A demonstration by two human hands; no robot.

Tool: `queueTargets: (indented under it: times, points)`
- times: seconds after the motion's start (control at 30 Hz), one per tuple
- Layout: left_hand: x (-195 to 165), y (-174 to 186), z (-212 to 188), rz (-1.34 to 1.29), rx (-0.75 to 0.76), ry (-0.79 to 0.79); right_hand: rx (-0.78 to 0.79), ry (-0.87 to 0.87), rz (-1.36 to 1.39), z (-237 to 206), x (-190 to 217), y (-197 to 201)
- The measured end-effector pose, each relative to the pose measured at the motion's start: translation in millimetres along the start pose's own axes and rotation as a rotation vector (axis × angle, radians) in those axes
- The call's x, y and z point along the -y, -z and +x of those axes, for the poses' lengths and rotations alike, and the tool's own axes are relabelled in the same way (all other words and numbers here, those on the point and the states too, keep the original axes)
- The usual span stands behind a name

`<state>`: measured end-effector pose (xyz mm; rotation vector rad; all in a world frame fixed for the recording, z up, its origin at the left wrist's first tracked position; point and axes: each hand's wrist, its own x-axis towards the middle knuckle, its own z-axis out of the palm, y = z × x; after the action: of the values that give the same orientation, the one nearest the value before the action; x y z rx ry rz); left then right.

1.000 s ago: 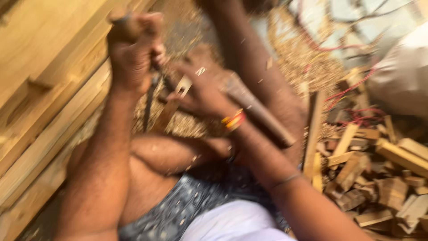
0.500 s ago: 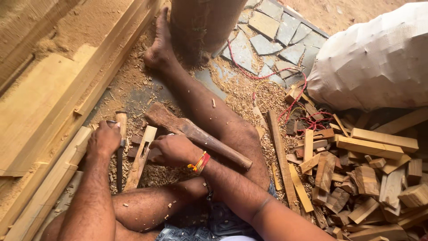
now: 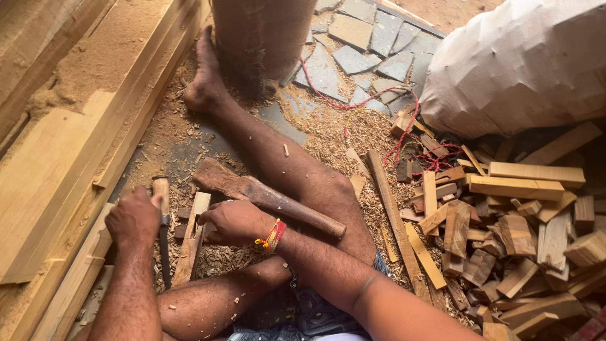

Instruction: The person uses a wooden mallet to strike a chisel while carving into a piece of wood, clearing away wood shavings by hand.

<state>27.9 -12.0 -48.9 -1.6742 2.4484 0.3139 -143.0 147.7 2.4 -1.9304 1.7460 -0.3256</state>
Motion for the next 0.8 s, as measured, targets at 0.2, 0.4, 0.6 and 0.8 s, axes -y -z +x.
queueTargets:
  times: [0.2,0.4,0.6,0.8]
  points:
    - [-17.7,-9.8,-3.5,-0.027,0.092,-0.012,-0.018,-0.029,-0.024,-0.4,-7.7,5.3]
    - [-17.3,-13.2,-0.7,-0.136,0.066,0.013,-0.021,-0.058,-0.038,3.0,-12.3,0.3]
    - [-18.9,20.2,3.2,-0.267,0.18,0.082,-0.152,-0.091,0.057,2.2,-0.4,2.3]
    - [-7.0,87.4,-17.7,-0.485,-0.195,-0.305,-0.406,0.029,0.414,5.9,21.6,-6.7]
